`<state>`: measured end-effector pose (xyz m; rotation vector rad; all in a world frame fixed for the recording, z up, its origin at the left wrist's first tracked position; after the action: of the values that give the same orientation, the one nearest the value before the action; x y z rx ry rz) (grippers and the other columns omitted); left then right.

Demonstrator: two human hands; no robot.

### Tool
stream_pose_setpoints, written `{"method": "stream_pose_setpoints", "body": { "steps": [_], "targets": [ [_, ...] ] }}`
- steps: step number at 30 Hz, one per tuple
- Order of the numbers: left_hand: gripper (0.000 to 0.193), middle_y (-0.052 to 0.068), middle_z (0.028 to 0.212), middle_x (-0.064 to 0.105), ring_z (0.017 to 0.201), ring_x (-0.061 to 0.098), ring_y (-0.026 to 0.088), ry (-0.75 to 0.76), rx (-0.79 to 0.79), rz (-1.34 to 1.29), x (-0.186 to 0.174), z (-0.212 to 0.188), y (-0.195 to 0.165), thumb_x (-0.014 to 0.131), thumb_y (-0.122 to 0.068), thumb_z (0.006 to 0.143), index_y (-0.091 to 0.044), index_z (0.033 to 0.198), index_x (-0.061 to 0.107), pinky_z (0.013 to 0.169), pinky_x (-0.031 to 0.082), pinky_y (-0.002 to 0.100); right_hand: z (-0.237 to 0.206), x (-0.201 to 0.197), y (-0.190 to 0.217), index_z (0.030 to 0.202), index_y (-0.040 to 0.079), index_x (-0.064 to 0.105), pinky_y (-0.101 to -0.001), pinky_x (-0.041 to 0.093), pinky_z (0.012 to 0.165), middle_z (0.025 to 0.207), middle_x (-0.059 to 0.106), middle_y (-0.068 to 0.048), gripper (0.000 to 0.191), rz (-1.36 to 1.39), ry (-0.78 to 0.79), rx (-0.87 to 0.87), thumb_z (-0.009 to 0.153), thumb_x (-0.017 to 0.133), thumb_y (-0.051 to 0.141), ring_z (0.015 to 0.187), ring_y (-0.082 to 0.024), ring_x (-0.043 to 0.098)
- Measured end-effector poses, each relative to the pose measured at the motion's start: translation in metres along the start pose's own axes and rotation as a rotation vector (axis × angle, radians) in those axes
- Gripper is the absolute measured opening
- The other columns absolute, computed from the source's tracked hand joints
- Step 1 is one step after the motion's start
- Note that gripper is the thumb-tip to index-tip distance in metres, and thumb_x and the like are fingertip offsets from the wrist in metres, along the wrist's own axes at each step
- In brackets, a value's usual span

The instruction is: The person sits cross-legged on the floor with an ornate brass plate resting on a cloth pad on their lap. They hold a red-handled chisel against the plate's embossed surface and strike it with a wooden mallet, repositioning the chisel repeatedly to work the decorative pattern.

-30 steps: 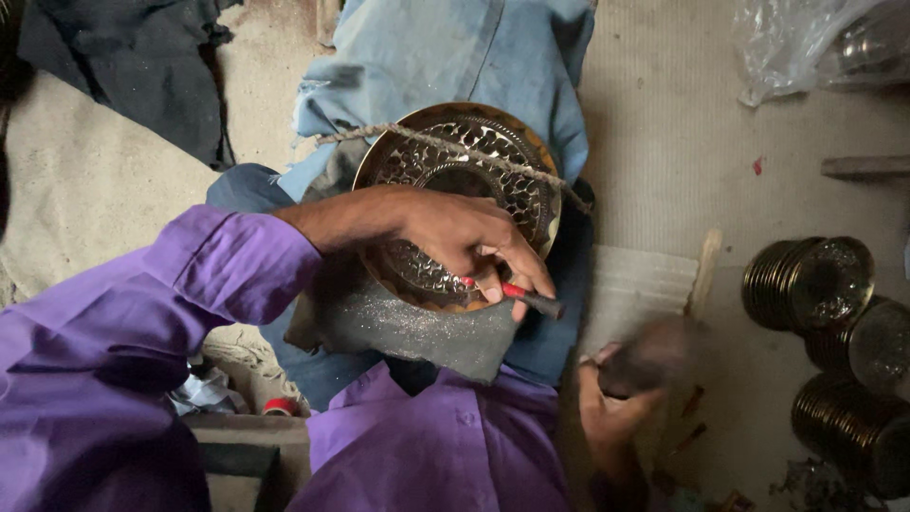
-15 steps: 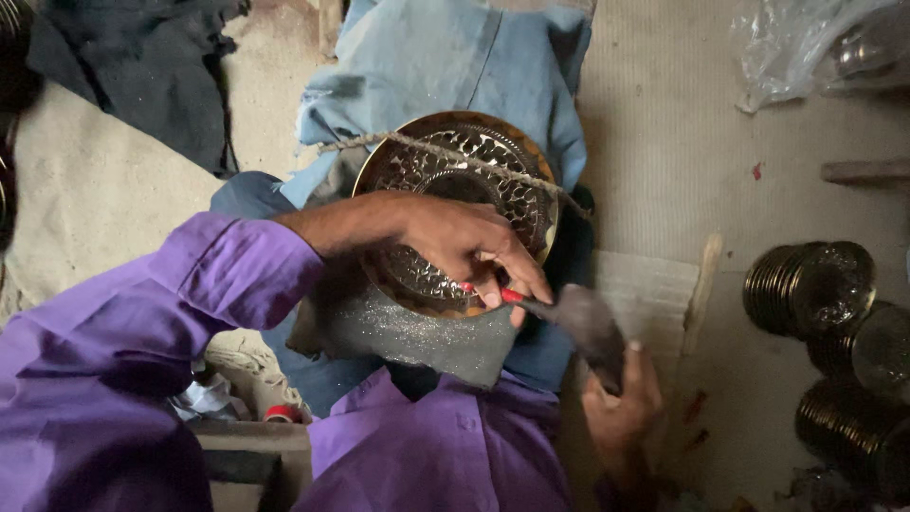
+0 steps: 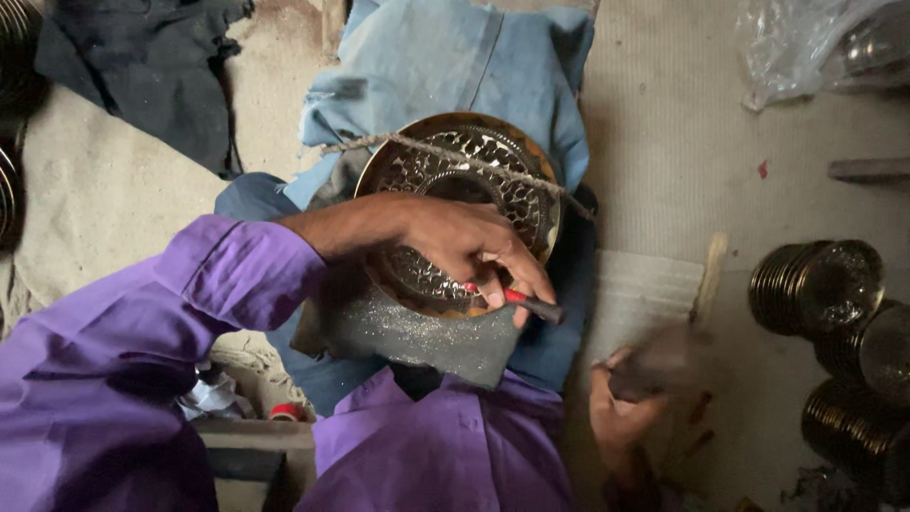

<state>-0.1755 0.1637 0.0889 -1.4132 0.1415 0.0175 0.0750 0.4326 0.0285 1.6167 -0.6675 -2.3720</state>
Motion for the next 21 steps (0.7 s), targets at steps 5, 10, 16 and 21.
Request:
{"method": "stream_pose_setpoints", "body": {
  "steps": [5, 10, 16, 21],
  "targets": [
    [0.053, 0.002, 0.115, 0.078, 0.093, 0.075, 0.015, -0.034, -0.020, 0.012, -0.003, 0.000, 0.003, 0.073, -0.006, 0.092, -0.007, 0.142, 0.057, 0.078, 0.059, 0.034, 0.004, -0.006, 0.009, 0.123, -0.014, 0.053, -0.0459, 0.053, 0.087, 0.106, 0.065, -0.030, 0.056, 0.076, -0.075, -0.068, 0.074, 0.077, -0.001, 0.097, -0.043, 0.065],
    [0.055, 0.004, 0.113, 0.078, 0.093, 0.075, 0.016, -0.059, 0.029, -0.040, -0.001, 0.001, 0.003, 0.075, -0.008, 0.091, -0.006, 0.143, 0.056, 0.077, 0.060, 0.033, -0.006, -0.015, 0.010, 0.104, -0.001, 0.056, -0.0359, 0.052, 0.085, 0.093, 0.066, -0.014, 0.030, 0.505, -0.174, 0.216, 0.091, 0.082, -0.005, 0.083, -0.028, 0.062],
    [0.057, 0.003, 0.112, 0.079, 0.082, 0.073, 0.015, -0.081, -0.112, 0.044, -0.001, 0.001, -0.007, 0.074, -0.007, 0.089, -0.007, 0.142, 0.055, 0.069, 0.056, 0.033, 0.007, 0.002, 0.022, 0.123, -0.016, 0.054, -0.0395, 0.052, 0.080, 0.106, 0.063, -0.029, 0.060, -0.010, 0.064, -0.158, 0.069, 0.077, -0.011, 0.096, -0.035, 0.069],
    [0.054, 0.008, 0.126, 0.070, 0.118, 0.072, 0.015, -0.903, -0.015, 0.005, 0.027, -0.022, -0.034, 0.062, 0.012, 0.095, -0.005, 0.145, 0.052, 0.099, 0.060, 0.030, 0.004, 0.019, 0.020, 0.127, 0.004, 0.048, -0.0257, 0.052, 0.083, 0.099, 0.065, -0.003, 0.052, 0.668, -0.058, 0.245, 0.088, 0.081, 0.003, 0.090, -0.010, 0.061]
  ]
}}
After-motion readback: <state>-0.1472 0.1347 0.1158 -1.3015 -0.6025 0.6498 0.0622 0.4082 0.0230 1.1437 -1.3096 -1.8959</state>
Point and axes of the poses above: each hand's wrist, its own z-axis towards the middle knuckle, its own x-axis out of the palm, y = z × x, the point moved 2 cm from there along z, towards the middle knuckle
